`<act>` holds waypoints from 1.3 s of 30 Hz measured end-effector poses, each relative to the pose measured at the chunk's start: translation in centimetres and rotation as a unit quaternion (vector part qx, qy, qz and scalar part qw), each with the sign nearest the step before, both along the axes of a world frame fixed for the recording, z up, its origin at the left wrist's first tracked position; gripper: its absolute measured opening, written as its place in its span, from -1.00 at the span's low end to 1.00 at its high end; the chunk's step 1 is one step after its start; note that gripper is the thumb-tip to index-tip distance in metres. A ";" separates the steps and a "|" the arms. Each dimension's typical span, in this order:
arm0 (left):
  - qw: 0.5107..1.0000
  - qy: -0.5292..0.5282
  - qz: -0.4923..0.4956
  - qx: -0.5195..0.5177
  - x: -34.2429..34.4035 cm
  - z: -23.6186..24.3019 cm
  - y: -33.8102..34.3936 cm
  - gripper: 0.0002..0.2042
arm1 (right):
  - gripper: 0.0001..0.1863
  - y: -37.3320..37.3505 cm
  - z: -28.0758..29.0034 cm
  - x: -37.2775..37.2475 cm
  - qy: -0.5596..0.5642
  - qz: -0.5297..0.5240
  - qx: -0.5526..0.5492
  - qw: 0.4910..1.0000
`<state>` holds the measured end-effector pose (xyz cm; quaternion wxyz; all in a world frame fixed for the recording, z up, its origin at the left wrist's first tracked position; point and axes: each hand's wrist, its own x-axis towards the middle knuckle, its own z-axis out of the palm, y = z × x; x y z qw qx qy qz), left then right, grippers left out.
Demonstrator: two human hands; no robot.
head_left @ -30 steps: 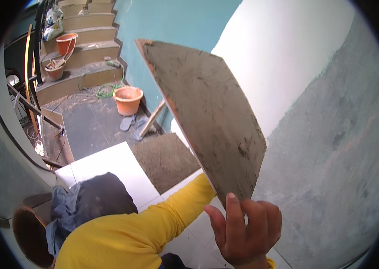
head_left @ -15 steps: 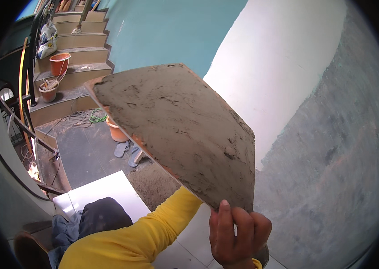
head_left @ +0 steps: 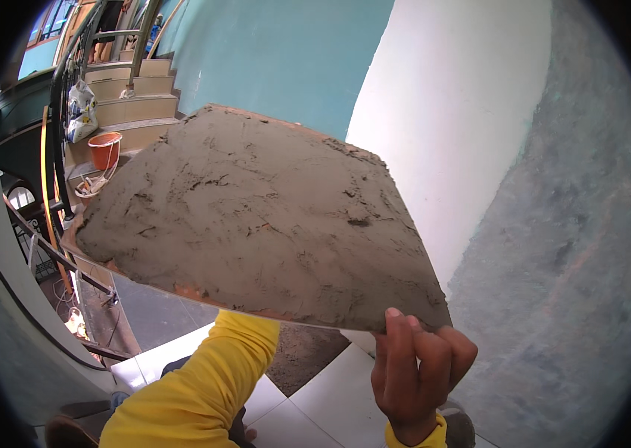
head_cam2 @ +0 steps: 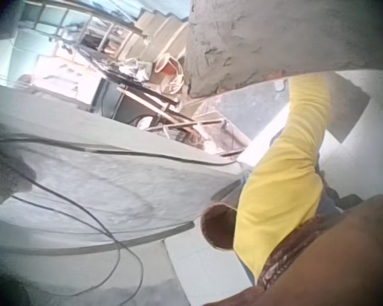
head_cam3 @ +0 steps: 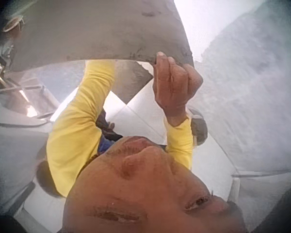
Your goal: The person applies cement to the back of a white tile using a trowel, places the tile onto a tiled floor, and taps it into place with a rubber mallet. The person then wipes the tile surface with a cloth.
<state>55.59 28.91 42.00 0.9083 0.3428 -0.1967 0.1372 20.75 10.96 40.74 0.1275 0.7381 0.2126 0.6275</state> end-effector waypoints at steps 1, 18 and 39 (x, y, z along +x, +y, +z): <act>1.000 -0.007 0.015 0.007 0.4 0.7 1.3 -0.21 | -0.69 0.2 0.0 0.8 0.009 0.017 0.019 1.000; 0.907 0.143 0.341 0.202 4.0 -21.7 11.6 -0.19 | -0.73 -0.3 -20.5 16.0 0.284 0.150 0.602 0.731; 0.545 0.261 0.201 0.771 10.5 -44.6 8.3 -0.06 | -0.48 4.4 -46.8 8.8 0.442 -0.036 0.822 0.357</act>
